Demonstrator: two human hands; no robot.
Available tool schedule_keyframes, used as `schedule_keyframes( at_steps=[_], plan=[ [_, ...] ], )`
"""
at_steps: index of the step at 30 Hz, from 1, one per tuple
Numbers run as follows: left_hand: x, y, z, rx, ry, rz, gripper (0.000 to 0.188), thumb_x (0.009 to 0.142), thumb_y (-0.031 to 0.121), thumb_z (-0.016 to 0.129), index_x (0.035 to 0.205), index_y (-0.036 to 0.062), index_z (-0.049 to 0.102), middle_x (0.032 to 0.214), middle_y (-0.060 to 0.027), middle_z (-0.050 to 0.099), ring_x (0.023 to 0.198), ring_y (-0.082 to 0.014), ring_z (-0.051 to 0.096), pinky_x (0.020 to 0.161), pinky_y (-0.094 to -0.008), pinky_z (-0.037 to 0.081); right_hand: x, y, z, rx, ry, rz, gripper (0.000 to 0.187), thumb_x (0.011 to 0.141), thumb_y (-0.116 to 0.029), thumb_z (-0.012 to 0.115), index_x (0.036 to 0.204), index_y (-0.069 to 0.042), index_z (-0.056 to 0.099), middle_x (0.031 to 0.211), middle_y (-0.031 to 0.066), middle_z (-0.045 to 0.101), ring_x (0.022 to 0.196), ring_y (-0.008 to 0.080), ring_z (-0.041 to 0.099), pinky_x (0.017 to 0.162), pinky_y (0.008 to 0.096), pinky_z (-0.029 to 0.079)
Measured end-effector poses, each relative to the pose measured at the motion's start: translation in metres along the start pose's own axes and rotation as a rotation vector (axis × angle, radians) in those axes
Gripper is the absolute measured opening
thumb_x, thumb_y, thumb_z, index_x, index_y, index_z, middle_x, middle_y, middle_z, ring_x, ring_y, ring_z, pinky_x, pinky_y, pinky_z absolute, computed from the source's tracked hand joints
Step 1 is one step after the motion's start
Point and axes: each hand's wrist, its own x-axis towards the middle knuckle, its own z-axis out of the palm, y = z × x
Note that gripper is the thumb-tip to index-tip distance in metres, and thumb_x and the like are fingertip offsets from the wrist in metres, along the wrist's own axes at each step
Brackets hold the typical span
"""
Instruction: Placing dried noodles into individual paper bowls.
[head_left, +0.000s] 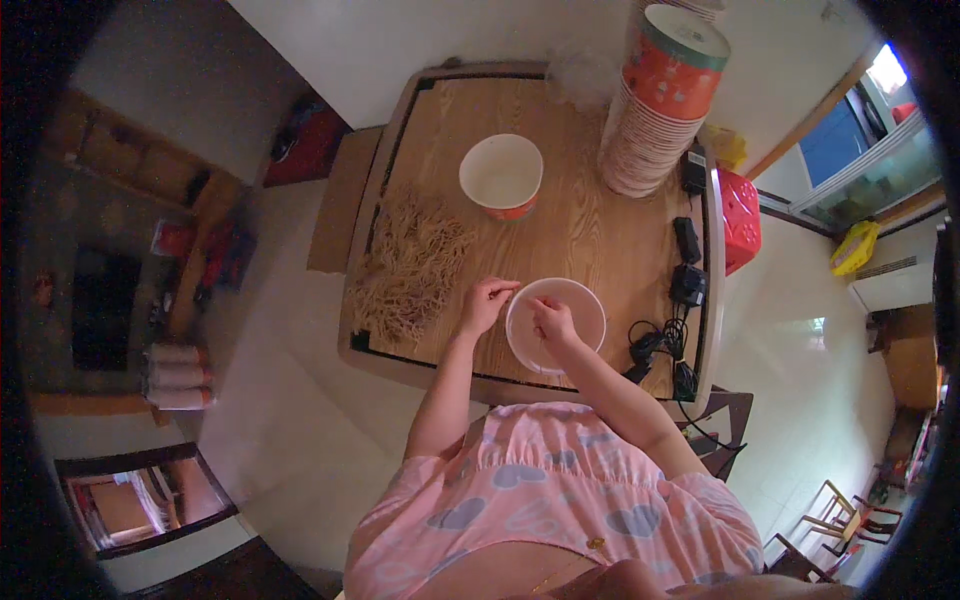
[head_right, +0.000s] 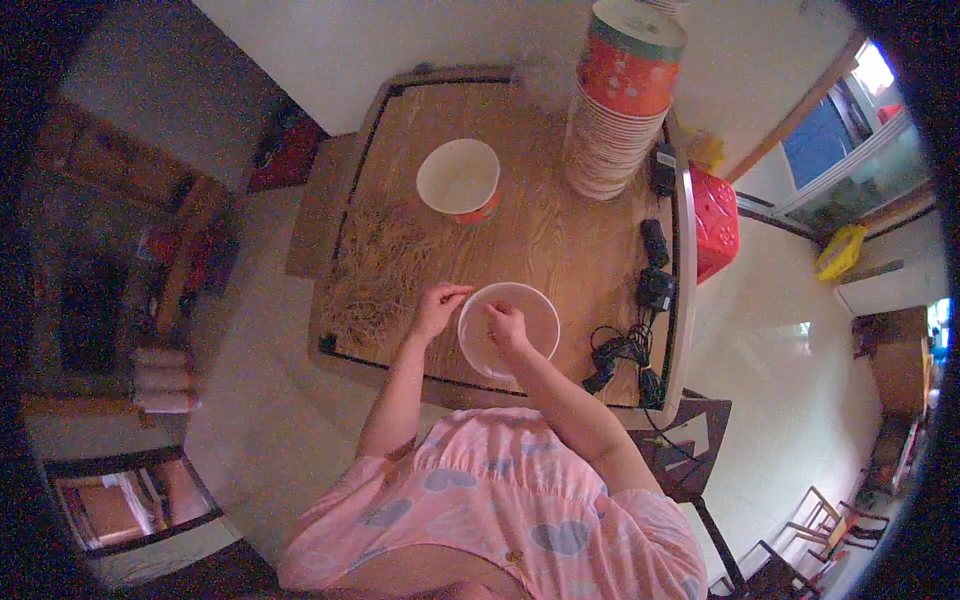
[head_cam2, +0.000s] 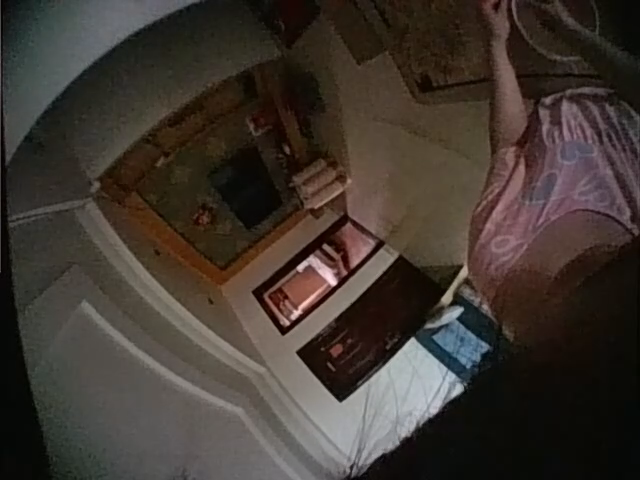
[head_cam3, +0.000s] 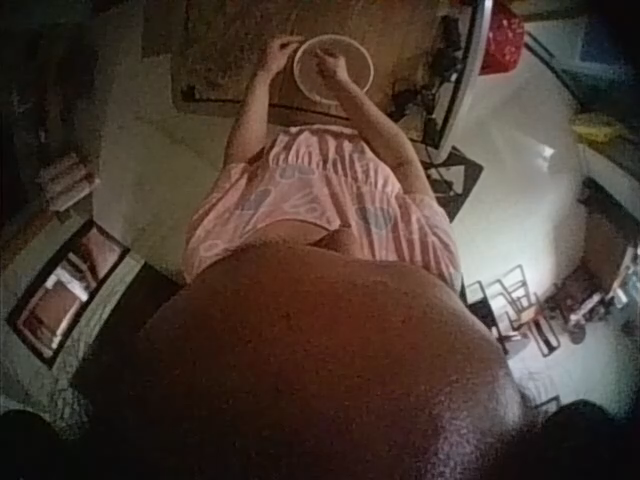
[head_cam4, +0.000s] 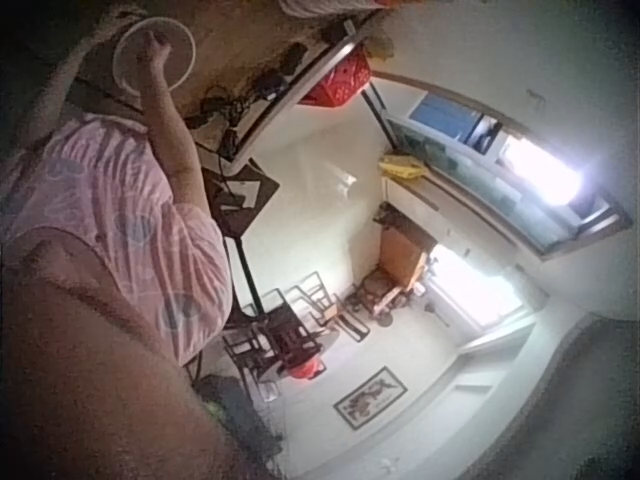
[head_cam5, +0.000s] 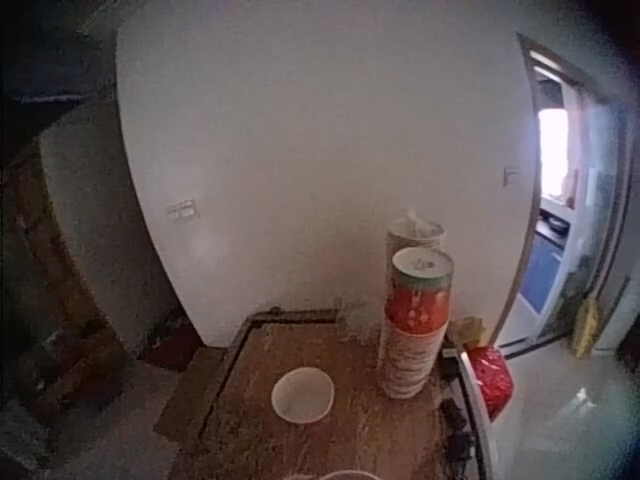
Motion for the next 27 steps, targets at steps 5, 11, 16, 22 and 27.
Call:
schedule_keyframes(
  at_steps=[5,11,16,22,27],
  plan=[
    [-0.001,0.000,-0.002,-0.004,-0.014,0.026,0.020,0.079,0.002,0.053,0.096,0.0042,0.064,0.092,-0.0079,0.063,0.088,-0.0174,0.058,0.079,-0.0282,0.044,-0.012,-0.014,0.014,0.003,0.067,0.052,0.011,0.081,-0.016,0.058,0.083,-0.006,0.055,0.054,-0.0030,0.040,0.042,0.0066,0.036,0.037,0.0209,0.027],
    [0.002,0.010,-0.002,0.004,-0.072,0.020,0.022,0.078,0.000,0.052,0.096,0.0054,0.064,0.091,-0.0074,0.063,0.086,-0.0182,0.058,0.079,-0.0289,0.044,-0.008,-0.015,0.010,-0.019,0.029,0.038,0.011,0.081,-0.017,0.058,0.081,-0.007,0.055,0.054,-0.0025,0.041,0.041,0.0069,0.036,0.036,0.0214,0.026],
    [0.004,0.008,-0.002,0.033,-0.103,0.050,0.024,0.076,0.000,0.052,0.096,0.0068,0.064,0.089,-0.0073,0.063,0.086,-0.0181,0.058,0.079,-0.0292,0.044,-0.004,-0.012,0.011,-0.046,0.032,0.035,0.012,0.080,-0.018,0.059,0.081,-0.007,0.055,0.053,-0.0031,0.040,0.040,0.0066,0.035,0.036,0.0217,0.026],
    [0.000,0.007,-0.005,0.050,-0.111,0.022,0.024,0.075,0.001,0.054,0.096,0.0071,0.064,0.088,-0.0075,0.064,0.083,-0.0187,0.060,0.077,-0.0295,0.045,-0.009,-0.019,0.016,-0.096,0.008,-0.022,0.013,0.080,-0.020,0.060,0.082,-0.007,0.058,0.053,-0.0028,0.041,0.040,0.0065,0.035,0.036,0.0220,0.027],
    [-0.007,0.023,-0.003,0.361,-0.118,0.108,0.018,0.075,0.007,0.056,0.091,0.0057,0.064,0.087,-0.0120,0.063,0.080,-0.0248,0.061,0.072,-0.0326,0.047,-0.002,-0.022,0.002,-0.216,-0.069,-0.057,0.013,0.081,-0.020,0.059,0.079,-0.007,0.059,0.054,-0.0029,0.043,0.042,0.0059,0.036,0.037,0.0219,0.027]
  ],
)
